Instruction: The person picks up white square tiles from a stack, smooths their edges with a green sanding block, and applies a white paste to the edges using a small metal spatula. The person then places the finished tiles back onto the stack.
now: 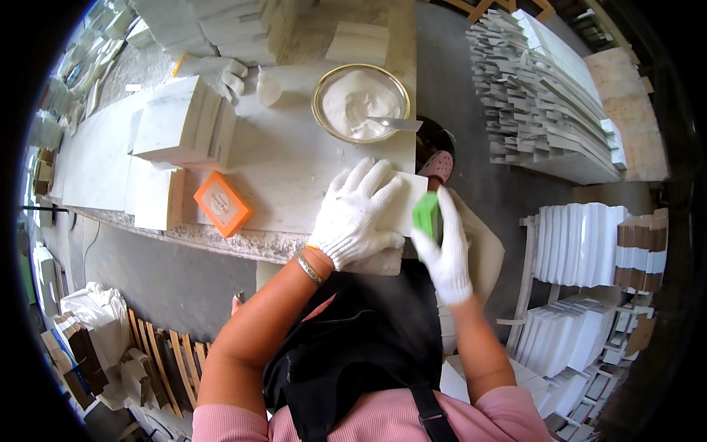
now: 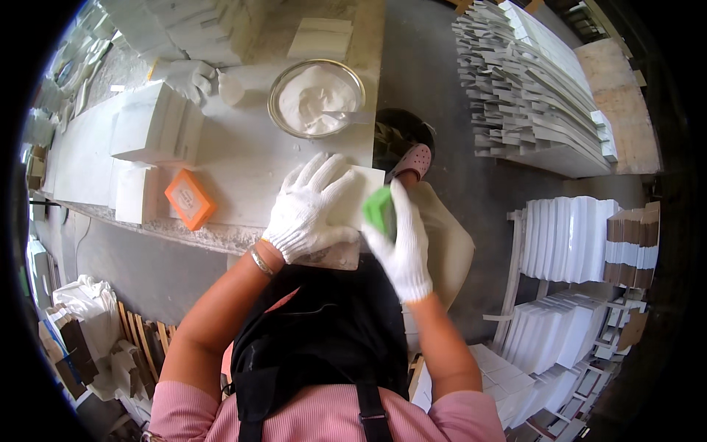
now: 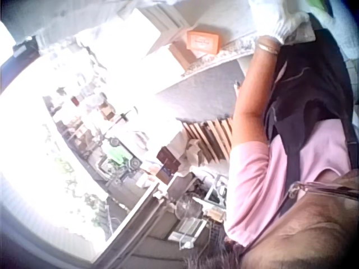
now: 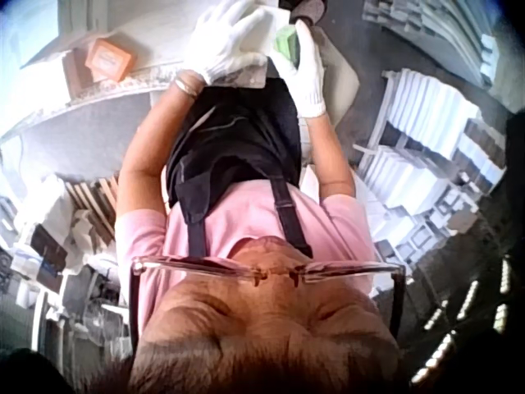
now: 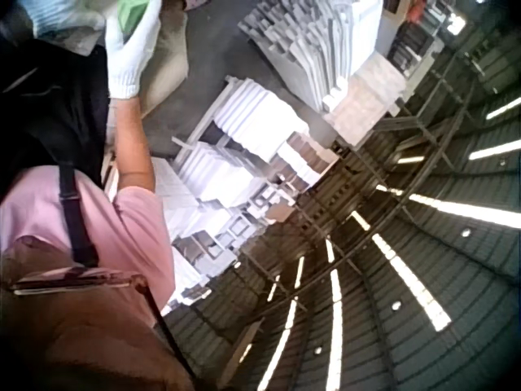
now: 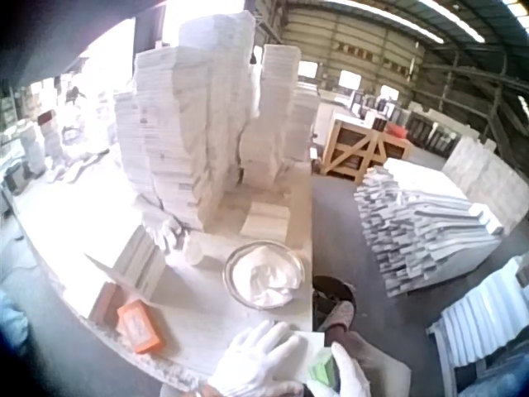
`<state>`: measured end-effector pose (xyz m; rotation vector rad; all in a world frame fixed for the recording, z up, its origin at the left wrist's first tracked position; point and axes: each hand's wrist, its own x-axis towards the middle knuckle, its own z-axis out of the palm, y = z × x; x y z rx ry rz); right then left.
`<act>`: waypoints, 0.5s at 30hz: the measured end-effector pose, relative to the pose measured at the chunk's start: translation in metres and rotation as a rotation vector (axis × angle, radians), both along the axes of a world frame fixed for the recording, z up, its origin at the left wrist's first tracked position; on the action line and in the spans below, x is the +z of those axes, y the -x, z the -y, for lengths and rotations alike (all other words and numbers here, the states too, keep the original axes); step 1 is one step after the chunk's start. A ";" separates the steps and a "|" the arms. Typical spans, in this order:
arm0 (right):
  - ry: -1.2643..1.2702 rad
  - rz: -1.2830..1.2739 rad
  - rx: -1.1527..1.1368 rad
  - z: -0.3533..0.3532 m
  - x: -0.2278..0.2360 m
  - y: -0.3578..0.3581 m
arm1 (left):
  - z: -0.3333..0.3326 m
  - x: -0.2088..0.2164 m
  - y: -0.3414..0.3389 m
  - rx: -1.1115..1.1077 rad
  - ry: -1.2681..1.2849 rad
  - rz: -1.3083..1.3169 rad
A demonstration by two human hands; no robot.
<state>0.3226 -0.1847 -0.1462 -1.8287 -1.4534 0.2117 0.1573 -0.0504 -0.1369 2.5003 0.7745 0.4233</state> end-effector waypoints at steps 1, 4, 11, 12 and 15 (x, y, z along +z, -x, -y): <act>-0.006 -0.003 -0.001 0.014 0.002 0.010 | 0.000 0.001 0.000 -0.006 0.002 0.000; -0.059 -0.042 -0.004 0.003 -0.002 0.009 | 0.000 0.000 0.000 -0.007 -0.026 -0.019; 0.027 -0.204 -0.088 -0.046 -0.004 -0.028 | 0.000 -0.002 -0.003 0.002 -0.003 0.013; 0.034 -0.181 -0.060 -0.029 0.000 -0.020 | 0.000 0.000 -0.003 0.001 0.005 0.014; -0.005 -0.005 0.006 0.014 0.004 0.010 | 0.000 0.002 0.000 -0.001 0.014 -0.005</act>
